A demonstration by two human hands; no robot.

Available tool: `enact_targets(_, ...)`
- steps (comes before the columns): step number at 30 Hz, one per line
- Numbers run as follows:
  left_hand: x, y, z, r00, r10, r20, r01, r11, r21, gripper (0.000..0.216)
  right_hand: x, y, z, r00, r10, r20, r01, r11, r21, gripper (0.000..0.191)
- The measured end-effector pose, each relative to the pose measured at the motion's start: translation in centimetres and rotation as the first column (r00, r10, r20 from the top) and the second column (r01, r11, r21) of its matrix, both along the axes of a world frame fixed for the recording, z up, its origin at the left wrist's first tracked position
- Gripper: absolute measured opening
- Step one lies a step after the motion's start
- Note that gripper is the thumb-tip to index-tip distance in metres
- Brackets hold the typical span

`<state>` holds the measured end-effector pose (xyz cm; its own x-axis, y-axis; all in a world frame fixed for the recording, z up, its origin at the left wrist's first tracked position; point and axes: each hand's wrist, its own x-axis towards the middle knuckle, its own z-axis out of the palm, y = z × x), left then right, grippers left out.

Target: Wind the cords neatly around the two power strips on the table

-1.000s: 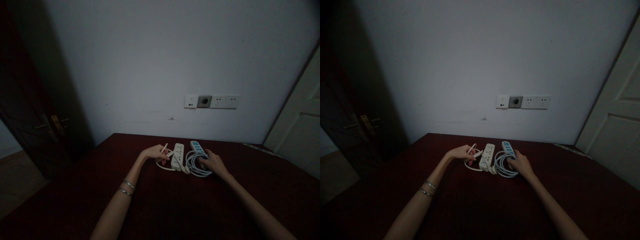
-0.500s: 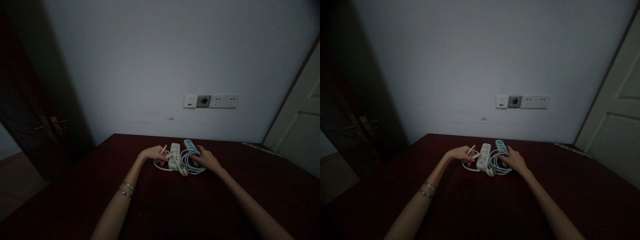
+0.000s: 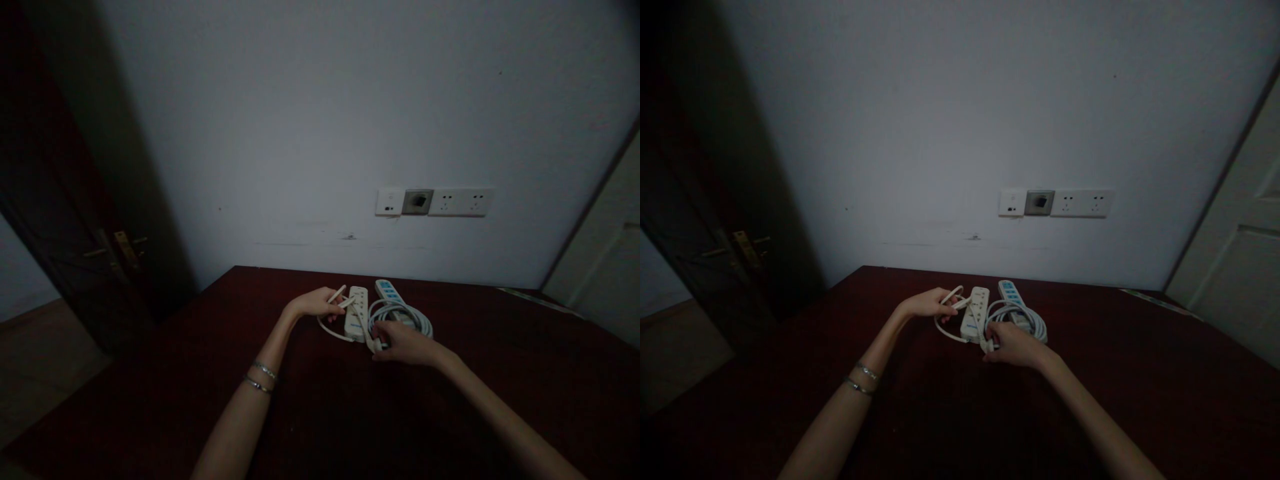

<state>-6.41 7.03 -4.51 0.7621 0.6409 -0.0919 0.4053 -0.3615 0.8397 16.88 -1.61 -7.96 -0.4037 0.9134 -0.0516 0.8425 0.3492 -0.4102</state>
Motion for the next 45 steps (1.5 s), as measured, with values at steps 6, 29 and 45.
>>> enact_targets(6, -0.1, 0.0, 0.1, 1.0, 0.015, 0.009, -0.015, 0.999, -0.031, 0.012, 0.3, 0.6, -0.9, 1.0, -0.011, 0.024, 0.01, 0.999, 0.037, 0.036)
enact_targets(29, -0.3, -1.5, 2.7, 0.981, -0.089, 0.172, 0.082, 0.996, 0.047, 0.029, -0.7, 0.4, 1.7, 0.677, -0.122, -0.726, 0.111, 0.992, -0.064, 0.074)
enact_targets(45, 3.0, -3.7, 2.8, 0.976, -0.205, 0.069, 0.199, 0.976, 0.084, 0.023, -3.6, 0.1, 0.9, 0.341, -0.247, -0.907, 0.142, 0.967, -0.21, 0.068)
